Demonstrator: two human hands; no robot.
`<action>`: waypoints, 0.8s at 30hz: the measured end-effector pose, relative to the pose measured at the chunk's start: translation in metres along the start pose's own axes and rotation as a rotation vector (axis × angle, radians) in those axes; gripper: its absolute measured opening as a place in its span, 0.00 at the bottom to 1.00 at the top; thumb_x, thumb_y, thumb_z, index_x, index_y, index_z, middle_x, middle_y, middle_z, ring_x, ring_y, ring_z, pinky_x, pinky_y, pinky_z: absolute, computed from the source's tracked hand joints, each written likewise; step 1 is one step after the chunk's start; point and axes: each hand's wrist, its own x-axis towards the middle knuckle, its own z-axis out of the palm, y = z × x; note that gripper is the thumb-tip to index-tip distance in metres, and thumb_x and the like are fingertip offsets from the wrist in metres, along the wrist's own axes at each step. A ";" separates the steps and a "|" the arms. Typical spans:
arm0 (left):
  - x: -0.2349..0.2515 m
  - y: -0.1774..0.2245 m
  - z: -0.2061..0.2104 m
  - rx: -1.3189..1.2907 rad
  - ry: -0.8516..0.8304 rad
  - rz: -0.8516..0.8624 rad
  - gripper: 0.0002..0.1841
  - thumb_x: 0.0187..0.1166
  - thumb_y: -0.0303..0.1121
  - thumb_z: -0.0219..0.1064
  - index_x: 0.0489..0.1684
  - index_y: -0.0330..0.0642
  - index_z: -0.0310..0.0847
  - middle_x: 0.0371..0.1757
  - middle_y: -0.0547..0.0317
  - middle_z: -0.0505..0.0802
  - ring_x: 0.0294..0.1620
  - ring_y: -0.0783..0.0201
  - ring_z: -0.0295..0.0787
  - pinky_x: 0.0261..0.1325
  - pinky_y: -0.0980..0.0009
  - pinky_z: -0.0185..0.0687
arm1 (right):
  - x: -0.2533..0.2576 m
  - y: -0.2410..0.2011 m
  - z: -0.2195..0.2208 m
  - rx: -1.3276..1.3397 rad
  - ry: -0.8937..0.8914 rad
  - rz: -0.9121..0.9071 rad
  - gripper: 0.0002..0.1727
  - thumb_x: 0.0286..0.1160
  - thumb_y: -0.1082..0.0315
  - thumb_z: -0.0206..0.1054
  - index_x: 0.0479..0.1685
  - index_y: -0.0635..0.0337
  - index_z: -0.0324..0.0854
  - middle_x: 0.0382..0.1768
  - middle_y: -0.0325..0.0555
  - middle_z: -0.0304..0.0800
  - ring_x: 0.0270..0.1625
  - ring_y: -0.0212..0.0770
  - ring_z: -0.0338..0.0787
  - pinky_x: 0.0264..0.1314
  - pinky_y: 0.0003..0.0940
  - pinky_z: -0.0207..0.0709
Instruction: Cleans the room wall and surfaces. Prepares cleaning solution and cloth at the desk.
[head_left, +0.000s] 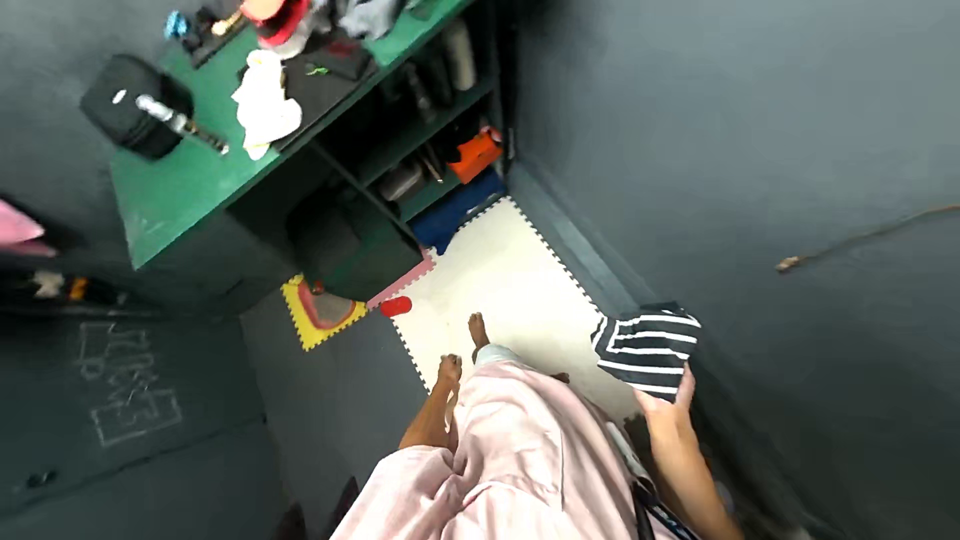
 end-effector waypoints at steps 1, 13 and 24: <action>-0.003 -0.021 -0.014 -0.052 0.025 -0.063 0.24 0.92 0.42 0.51 0.68 0.29 0.80 0.63 0.30 0.89 0.67 0.39 0.86 0.75 0.42 0.75 | 0.004 0.011 0.022 -0.042 -0.007 0.015 0.36 0.89 0.35 0.33 0.84 0.45 0.61 0.73 0.44 0.81 0.73 0.42 0.83 0.71 0.53 0.81; 0.012 0.152 -0.425 -0.208 1.245 0.498 0.20 0.90 0.36 0.53 0.71 0.33 0.78 0.72 0.42 0.84 0.77 0.51 0.79 0.81 0.55 0.73 | 0.060 0.211 0.272 -0.155 -0.255 0.303 0.38 0.86 0.30 0.31 0.80 0.44 0.65 0.67 0.42 0.85 0.68 0.41 0.86 0.67 0.51 0.84; 0.072 0.235 -0.685 -0.637 1.399 0.389 0.57 0.60 0.42 0.87 0.90 0.30 0.52 0.74 0.31 0.82 0.74 0.45 0.81 0.76 0.56 0.79 | 0.049 0.285 0.377 -0.697 -0.604 0.332 0.37 0.87 0.34 0.32 0.88 0.43 0.55 0.80 0.40 0.74 0.80 0.39 0.76 0.77 0.51 0.76</action>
